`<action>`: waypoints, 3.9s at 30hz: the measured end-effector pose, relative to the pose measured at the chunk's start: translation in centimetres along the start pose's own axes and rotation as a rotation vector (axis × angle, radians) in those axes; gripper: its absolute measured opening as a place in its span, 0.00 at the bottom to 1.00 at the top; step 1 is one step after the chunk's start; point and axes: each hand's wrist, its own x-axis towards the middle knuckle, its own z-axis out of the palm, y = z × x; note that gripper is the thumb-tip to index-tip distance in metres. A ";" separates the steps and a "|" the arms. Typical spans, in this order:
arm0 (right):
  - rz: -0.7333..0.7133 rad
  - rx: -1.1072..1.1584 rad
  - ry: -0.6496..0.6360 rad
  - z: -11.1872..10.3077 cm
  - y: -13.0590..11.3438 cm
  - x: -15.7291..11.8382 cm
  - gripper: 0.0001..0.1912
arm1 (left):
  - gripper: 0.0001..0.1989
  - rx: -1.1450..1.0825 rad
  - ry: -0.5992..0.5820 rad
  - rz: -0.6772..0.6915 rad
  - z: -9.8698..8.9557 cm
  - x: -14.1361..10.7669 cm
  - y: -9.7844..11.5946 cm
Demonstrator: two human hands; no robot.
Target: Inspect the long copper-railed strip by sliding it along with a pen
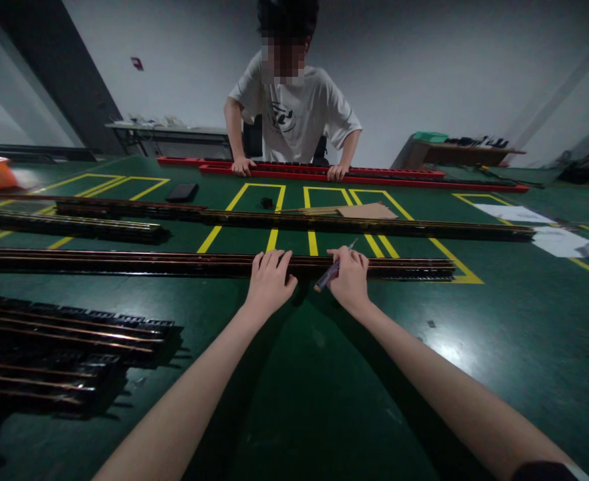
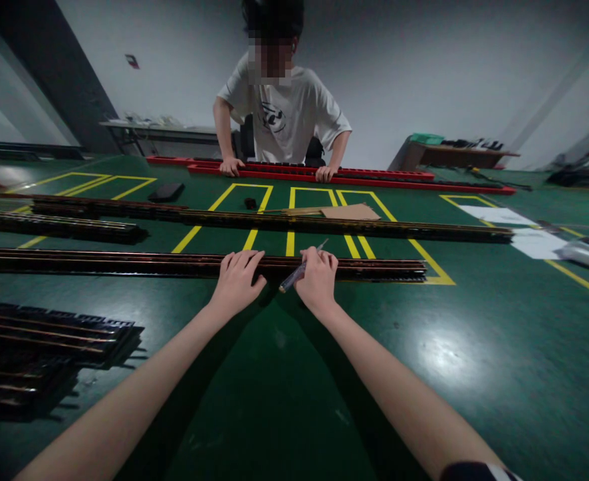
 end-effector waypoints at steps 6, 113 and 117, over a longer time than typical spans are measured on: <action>-0.090 -0.019 -0.062 -0.1 -0.4 -0.1 0.14 | 0.23 0.002 0.011 0.004 0.1 0.0 0.0; -0.024 -0.077 0.010 0.2 0.1 0.2 0.13 | 0.24 0.035 0.027 0.000 0.5 -0.2 -0.4; -0.067 -0.015 -0.011 0.0 0.2 0.2 0.14 | 0.24 0.026 0.013 -0.007 0.4 -0.1 -0.3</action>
